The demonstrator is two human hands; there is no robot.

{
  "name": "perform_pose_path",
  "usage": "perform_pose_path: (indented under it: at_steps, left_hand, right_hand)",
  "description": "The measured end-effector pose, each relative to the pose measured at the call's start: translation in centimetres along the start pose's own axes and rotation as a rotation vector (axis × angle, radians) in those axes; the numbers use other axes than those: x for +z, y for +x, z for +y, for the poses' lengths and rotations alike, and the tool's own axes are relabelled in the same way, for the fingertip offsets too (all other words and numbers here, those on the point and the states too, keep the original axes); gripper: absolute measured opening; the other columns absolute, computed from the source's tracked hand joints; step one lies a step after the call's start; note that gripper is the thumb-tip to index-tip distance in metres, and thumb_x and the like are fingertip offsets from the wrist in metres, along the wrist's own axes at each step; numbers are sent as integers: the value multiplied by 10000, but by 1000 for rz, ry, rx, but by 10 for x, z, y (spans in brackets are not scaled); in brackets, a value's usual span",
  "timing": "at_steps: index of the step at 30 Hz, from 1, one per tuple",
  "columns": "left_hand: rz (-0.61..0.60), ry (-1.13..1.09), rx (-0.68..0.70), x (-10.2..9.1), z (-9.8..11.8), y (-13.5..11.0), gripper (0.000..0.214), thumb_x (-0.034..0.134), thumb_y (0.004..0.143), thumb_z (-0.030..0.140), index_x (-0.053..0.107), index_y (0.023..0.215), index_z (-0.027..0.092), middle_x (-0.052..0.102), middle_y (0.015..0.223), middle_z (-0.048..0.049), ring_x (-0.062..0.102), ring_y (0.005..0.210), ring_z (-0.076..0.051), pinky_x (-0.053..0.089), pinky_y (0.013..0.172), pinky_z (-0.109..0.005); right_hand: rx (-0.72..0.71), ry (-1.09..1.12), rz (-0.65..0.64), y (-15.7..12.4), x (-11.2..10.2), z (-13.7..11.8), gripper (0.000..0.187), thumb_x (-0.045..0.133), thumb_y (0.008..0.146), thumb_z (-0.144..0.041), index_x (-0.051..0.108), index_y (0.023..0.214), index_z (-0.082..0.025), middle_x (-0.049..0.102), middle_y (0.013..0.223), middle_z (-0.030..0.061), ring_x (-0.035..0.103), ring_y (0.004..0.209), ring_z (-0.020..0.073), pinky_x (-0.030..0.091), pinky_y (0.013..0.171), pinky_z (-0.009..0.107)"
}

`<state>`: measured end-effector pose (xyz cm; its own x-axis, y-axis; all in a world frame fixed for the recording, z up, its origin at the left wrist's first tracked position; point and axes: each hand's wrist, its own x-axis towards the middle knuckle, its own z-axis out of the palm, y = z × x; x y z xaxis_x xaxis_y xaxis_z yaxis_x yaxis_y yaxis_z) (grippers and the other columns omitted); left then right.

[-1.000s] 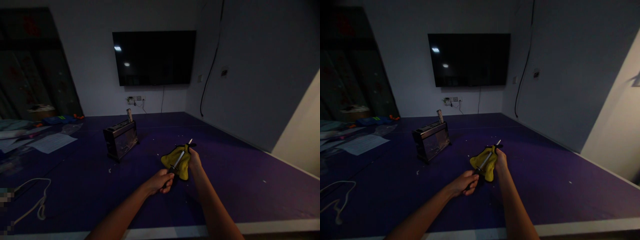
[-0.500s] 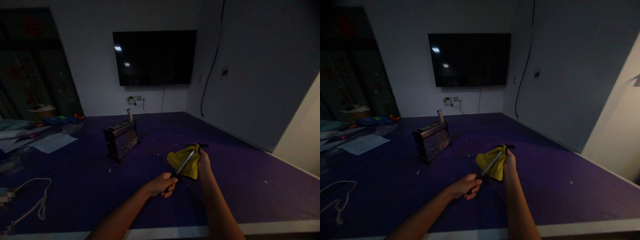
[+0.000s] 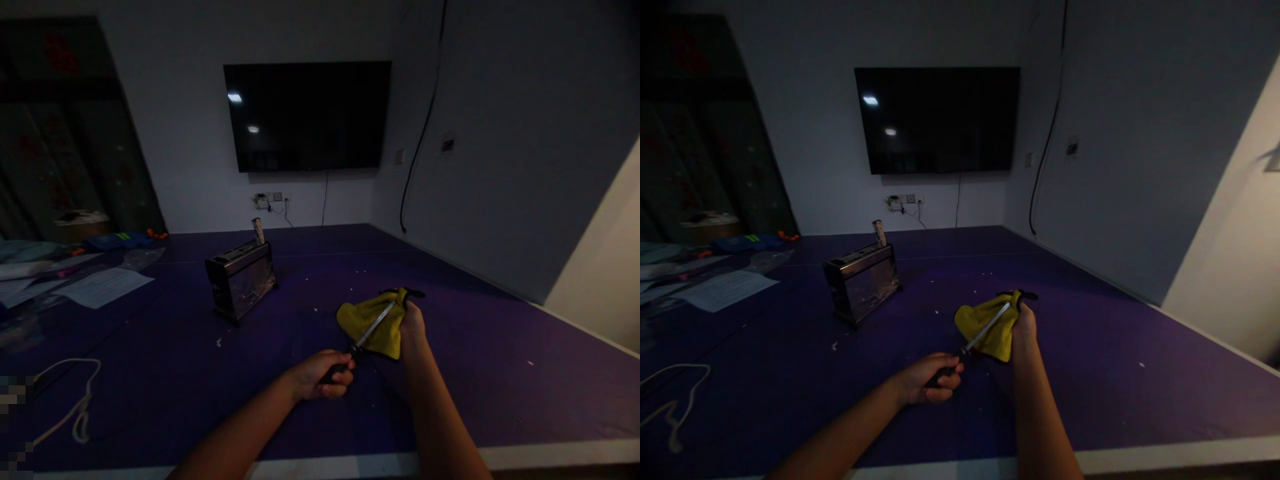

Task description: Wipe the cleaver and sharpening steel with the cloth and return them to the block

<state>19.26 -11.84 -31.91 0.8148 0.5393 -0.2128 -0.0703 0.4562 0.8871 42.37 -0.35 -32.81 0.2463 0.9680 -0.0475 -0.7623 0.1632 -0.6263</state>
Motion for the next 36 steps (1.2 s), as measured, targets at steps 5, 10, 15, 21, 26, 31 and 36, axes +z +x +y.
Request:
perform_pose_path:
  at_steps: [5,10,15,21,26,31,36]
  left_hand:
    - [322,458,45,2,-10,7,351,450,796,539,372,752,199,377,529,77,332,350,-59,200,394,-186]
    - [778,1126,186,7,-14,8,187,466,831,372,435,759,202,432,608,1,545,678,-200,379,649,-293]
    - [772,1176,156,10,-12,6,173,458,836,359,458,771,198,482,654,-25,552,746,-213,384,680,-295]
    - [503,647,81,7,-13,6,245,418,830,425,368,735,205,401,497,75,371,375,-77,252,411,-199]
    - [367,287,31,9,-5,0,346,519,727,508,403,772,185,385,483,106,301,282,-32,118,335,-180]
    - [356,215,43,7,2,-5,352,554,703,495,438,767,169,383,481,105,289,271,-22,105,321,-179]
    - [524,411,187,-2,1,-6,353,503,754,520,445,755,172,395,451,96,308,280,-38,161,341,-179]
  right_hand:
    - [42,3,126,1,5,-5,147,473,674,-263,597,696,-187,635,612,13,598,557,184,520,667,335]
    - [-7,3,81,11,-3,-5,129,496,658,-262,590,713,-193,626,626,5,589,558,175,514,679,326]
    - [7,-11,92,12,-3,-4,124,502,641,-259,590,690,-185,622,602,10,585,538,174,513,642,320]
    - [-15,-57,89,8,-2,-2,126,519,646,-285,586,641,-179,621,576,20,588,513,184,521,633,340]
    - [-45,-47,56,10,-3,0,157,493,673,-289,606,678,-179,638,620,24,605,557,188,531,635,336]
    - [-313,-74,354,18,-6,5,89,598,611,-238,572,659,-168,604,589,-3,589,554,172,516,564,299]
    - [-513,-37,621,19,-13,3,101,615,604,-184,540,672,-185,545,563,-64,544,540,109,453,509,212]
